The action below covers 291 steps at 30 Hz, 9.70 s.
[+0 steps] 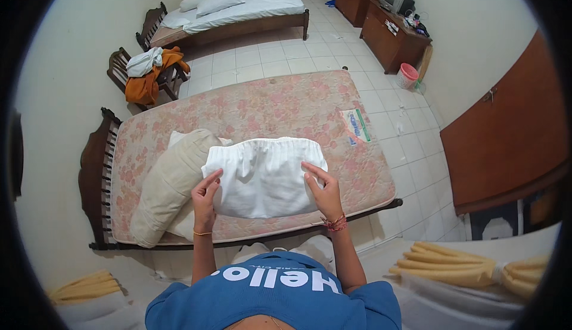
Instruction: Folding pillowcases and linens on a bed.
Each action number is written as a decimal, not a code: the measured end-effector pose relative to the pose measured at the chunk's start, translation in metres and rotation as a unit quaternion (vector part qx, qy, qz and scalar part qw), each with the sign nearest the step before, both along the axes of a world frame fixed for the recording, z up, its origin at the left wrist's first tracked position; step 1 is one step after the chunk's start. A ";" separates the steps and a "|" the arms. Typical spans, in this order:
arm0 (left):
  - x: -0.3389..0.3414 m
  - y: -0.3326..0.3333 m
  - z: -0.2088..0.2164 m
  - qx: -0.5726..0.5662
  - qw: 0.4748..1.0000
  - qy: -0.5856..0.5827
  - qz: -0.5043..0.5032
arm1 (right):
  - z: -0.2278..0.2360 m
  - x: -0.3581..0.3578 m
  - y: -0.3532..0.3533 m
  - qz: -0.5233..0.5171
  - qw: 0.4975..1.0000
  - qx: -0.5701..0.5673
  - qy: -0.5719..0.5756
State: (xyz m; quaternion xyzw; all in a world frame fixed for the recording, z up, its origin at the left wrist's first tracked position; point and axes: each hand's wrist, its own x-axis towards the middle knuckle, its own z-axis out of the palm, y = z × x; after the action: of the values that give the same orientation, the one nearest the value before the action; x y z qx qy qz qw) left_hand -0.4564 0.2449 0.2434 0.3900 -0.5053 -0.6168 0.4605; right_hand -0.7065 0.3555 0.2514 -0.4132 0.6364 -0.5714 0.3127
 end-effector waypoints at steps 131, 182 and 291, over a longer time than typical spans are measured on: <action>-0.974 -0.303 -0.030 0.006 0.937 -0.027 0.348 | -0.041 -1.009 -0.455 0.285 0.953 -0.010 -0.106; -0.785 -1.063 -0.014 -0.011 0.605 -0.037 0.796 | -0.026 -0.632 -1.460 0.732 0.650 0.102 -0.177; 0.168 -1.478 -0.357 0.112 -0.196 0.171 0.959 | -0.326 0.721 -1.690 0.969 0.114 -0.179 0.129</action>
State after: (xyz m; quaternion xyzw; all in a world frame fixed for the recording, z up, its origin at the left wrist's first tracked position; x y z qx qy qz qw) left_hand -0.2888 -1.2329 -0.1133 -0.3545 -0.6205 -0.4395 -0.5442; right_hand 0.0147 -1.3349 -0.0749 -0.7934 -0.3896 0.1772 0.4329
